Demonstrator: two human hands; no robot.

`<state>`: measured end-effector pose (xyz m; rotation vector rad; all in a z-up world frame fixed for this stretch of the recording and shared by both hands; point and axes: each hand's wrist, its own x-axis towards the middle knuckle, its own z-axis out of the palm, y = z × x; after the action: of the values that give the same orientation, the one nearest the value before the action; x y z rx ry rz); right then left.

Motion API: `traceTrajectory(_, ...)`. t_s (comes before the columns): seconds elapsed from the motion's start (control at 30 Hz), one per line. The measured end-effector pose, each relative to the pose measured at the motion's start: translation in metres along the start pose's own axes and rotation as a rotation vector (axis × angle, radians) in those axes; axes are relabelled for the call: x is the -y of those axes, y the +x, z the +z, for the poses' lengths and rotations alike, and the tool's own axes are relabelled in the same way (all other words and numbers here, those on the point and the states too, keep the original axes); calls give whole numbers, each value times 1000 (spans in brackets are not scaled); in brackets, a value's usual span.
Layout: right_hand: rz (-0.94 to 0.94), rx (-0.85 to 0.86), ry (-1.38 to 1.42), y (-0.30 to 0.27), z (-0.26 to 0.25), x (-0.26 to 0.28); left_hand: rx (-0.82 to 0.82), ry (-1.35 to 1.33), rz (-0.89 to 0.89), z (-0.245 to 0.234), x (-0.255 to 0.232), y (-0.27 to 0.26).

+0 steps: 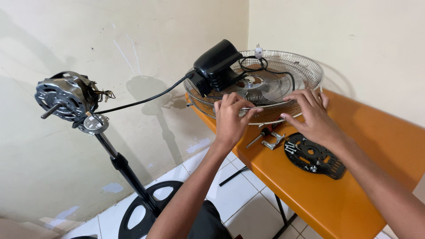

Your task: The person is repairing a standing fan. They adjust the fan cage, attach the motor to the stand, and use a screwdriver to tighten screws on the motor assembly.

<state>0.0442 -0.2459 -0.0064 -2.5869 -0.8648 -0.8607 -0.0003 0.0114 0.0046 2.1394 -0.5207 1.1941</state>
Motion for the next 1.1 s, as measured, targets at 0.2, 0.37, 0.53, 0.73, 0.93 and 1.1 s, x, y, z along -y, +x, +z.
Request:
traceTrajectory(0.2, -265, -116, -40, 2, 2, -1, -67, -9, 27, -2, 2, 10)
traceTrajectory(0.37, -261, -81, -60, -4, 5, -7, -21, -27, -5, -2, 1, 2)
traceTrajectory(0.53, -186, -111, -43, -6, 16, -9, 0, -26, 3, -9, -1, -9)
traceTrajectory(0.73, -150, -204, 16, -8, 27, -12, -151, 37, 108, -22, -1, -32)
traceTrajectory(0.93, -87, -252, 117, -3, 29, -10, 111, 5, 50, -9, 12, -73)
traceTrajectory(1.1, -107, -266, 104, 1, 29, -7, 298, -218, -265, 30, 19, -77)
